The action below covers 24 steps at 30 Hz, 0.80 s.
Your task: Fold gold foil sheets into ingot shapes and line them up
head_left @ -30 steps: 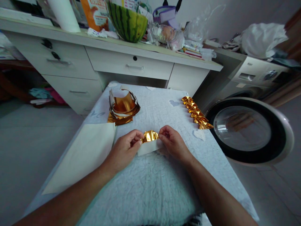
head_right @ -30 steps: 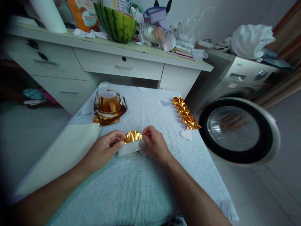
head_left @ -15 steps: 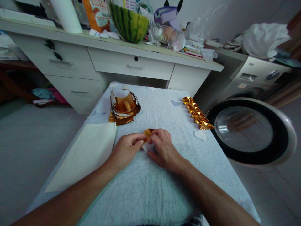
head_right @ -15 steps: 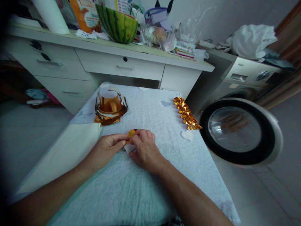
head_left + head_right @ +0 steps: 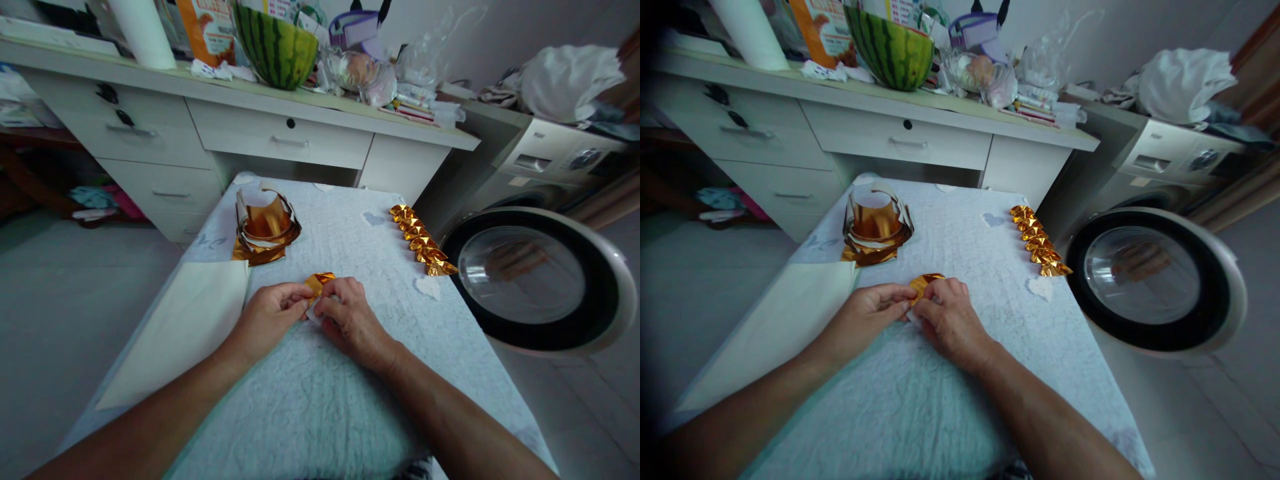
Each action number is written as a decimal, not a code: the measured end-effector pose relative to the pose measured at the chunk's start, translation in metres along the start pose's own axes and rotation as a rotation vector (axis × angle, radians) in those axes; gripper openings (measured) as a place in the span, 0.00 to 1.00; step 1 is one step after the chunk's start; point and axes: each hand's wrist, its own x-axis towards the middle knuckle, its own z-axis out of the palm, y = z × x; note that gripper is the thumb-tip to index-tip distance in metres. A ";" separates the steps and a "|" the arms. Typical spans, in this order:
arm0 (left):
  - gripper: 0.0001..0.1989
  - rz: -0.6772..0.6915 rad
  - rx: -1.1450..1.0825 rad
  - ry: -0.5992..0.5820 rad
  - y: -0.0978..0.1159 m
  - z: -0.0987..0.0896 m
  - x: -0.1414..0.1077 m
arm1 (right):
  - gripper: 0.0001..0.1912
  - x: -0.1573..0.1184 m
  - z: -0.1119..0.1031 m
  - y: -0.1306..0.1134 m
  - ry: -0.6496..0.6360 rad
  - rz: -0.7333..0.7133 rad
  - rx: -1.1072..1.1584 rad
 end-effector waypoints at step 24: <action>0.06 0.227 0.745 -0.074 -0.006 -0.009 0.000 | 0.04 0.013 0.009 -0.005 -0.058 0.308 0.175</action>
